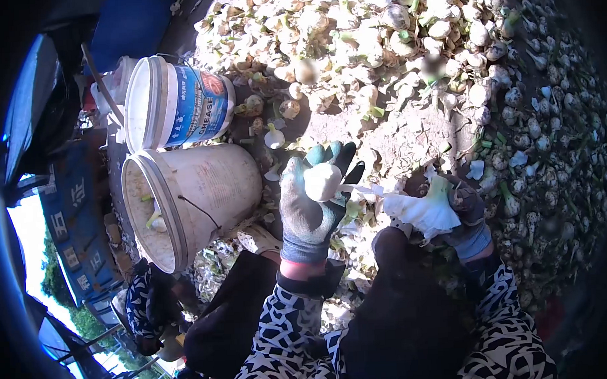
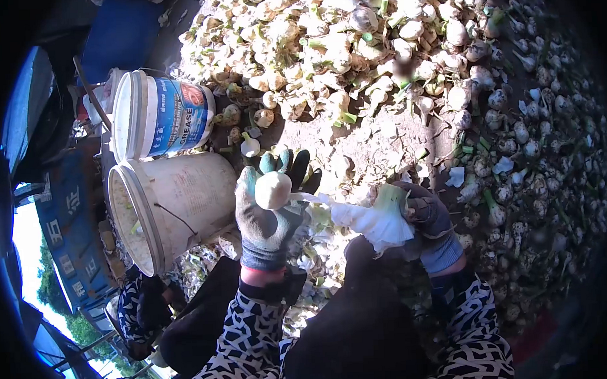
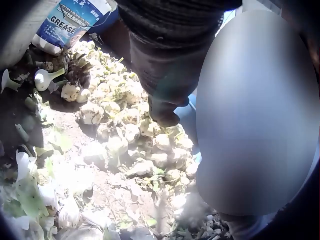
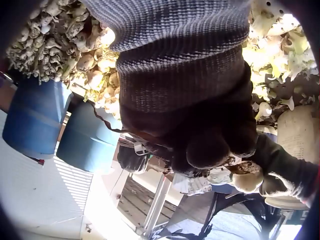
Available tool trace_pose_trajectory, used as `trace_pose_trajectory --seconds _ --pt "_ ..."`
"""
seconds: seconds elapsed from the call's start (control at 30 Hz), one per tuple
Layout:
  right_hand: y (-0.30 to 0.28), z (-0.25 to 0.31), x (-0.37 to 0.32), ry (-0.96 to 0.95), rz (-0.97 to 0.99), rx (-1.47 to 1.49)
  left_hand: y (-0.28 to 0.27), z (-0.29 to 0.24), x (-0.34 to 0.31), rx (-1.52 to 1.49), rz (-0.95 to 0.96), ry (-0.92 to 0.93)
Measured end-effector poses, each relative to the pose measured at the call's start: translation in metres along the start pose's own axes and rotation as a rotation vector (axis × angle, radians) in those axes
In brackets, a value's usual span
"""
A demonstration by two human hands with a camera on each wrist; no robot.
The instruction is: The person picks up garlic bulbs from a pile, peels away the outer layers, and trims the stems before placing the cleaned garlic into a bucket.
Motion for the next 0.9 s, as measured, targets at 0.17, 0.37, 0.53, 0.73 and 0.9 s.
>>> trace_pose_trajectory --seconds 0.17,0.37,0.53,0.73,0.9 --pt "0.011 -0.008 -0.010 0.150 0.073 -0.345 0.006 -0.009 0.002 0.355 -0.095 0.184" --pt "0.062 -0.009 -0.010 0.187 0.444 -0.144 -0.017 -0.013 0.006 -0.017 -0.142 0.114" --pt "0.014 -0.040 0.042 0.294 0.445 -2.323 -0.023 -0.006 0.005 -0.005 -0.210 0.072" --pt "0.068 -0.042 0.070 -0.495 0.269 -2.136 -0.033 0.016 0.003 0.426 -0.252 0.070" --pt "0.019 -0.025 0.085 -0.290 0.199 -2.198 -0.043 0.025 0.002 0.106 -0.381 -0.058"
Point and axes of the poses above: each hand's wrist, its own x-axis towards the middle knuckle, its own y-axis out of the palm, z = x × y, the point moved 7 cm from there along x, towards the middle knuckle, and after that the axes turned 7 degrees about -y, right-handed, at the moved point
